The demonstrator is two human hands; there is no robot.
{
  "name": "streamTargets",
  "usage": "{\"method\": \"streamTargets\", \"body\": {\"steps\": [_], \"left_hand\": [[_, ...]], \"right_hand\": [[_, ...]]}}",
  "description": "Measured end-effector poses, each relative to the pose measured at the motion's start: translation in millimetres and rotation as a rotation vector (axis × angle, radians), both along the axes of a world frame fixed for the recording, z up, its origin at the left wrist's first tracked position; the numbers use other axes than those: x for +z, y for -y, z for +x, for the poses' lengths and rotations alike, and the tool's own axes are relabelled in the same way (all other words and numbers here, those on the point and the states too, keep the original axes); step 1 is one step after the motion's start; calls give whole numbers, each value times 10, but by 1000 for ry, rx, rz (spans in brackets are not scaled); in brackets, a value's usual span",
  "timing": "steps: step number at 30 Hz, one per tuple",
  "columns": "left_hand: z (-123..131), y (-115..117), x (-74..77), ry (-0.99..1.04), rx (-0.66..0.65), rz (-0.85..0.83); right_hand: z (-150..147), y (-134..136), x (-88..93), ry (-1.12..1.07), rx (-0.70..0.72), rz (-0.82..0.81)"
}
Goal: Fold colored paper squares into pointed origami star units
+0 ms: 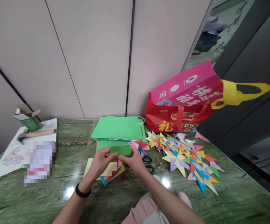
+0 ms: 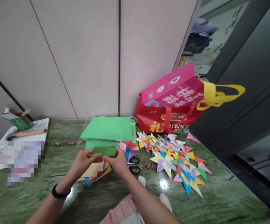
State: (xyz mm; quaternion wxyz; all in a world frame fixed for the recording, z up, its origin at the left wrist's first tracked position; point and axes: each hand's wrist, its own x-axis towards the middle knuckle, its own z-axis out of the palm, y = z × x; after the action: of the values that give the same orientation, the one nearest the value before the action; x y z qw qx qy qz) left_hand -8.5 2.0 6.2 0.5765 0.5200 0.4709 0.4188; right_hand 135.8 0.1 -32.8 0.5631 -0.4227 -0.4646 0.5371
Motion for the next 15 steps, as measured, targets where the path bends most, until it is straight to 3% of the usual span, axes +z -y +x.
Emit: {"method": "streamTargets", "body": {"steps": [15], "left_hand": [[-38,-62,-73,68,55,-34]], "right_hand": [[2,-56,-70,-101,-34,-81]]}}
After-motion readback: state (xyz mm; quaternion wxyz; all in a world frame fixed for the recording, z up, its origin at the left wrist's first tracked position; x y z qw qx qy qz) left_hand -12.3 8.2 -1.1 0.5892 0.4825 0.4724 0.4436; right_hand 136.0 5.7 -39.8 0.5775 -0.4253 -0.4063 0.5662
